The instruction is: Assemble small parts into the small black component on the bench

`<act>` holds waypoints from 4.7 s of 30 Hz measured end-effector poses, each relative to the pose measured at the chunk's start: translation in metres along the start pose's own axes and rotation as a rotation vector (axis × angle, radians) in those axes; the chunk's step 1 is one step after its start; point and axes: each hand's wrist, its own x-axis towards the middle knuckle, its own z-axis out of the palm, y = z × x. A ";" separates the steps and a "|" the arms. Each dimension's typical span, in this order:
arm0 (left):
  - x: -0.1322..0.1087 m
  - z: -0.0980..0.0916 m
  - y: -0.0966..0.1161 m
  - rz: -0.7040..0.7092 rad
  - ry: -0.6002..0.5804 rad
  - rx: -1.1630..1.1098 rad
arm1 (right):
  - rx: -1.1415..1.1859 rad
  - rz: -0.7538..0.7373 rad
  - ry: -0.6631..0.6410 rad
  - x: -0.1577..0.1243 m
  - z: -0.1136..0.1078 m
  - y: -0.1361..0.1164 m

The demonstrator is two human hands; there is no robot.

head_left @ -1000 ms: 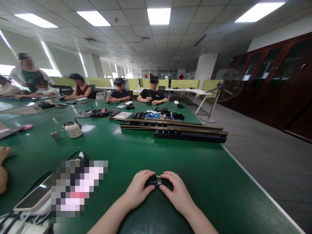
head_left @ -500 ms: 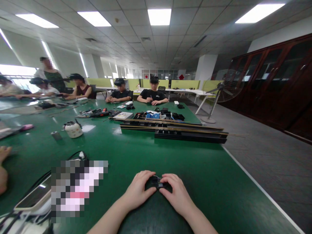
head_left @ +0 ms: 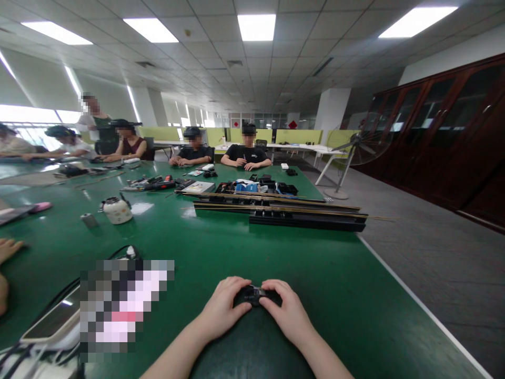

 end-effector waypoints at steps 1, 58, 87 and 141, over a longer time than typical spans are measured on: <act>0.000 0.000 0.001 -0.001 -0.001 0.000 | 0.014 0.009 0.006 0.000 0.000 0.000; 0.001 -0.002 0.001 -0.010 -0.020 0.004 | 0.885 0.340 0.306 0.014 -0.006 0.025; 0.000 -0.004 0.004 -0.029 -0.033 -0.011 | 0.949 0.372 0.350 0.014 -0.010 0.017; 0.000 -0.004 0.000 -0.017 -0.011 0.000 | 0.193 -0.013 0.058 0.004 0.002 0.009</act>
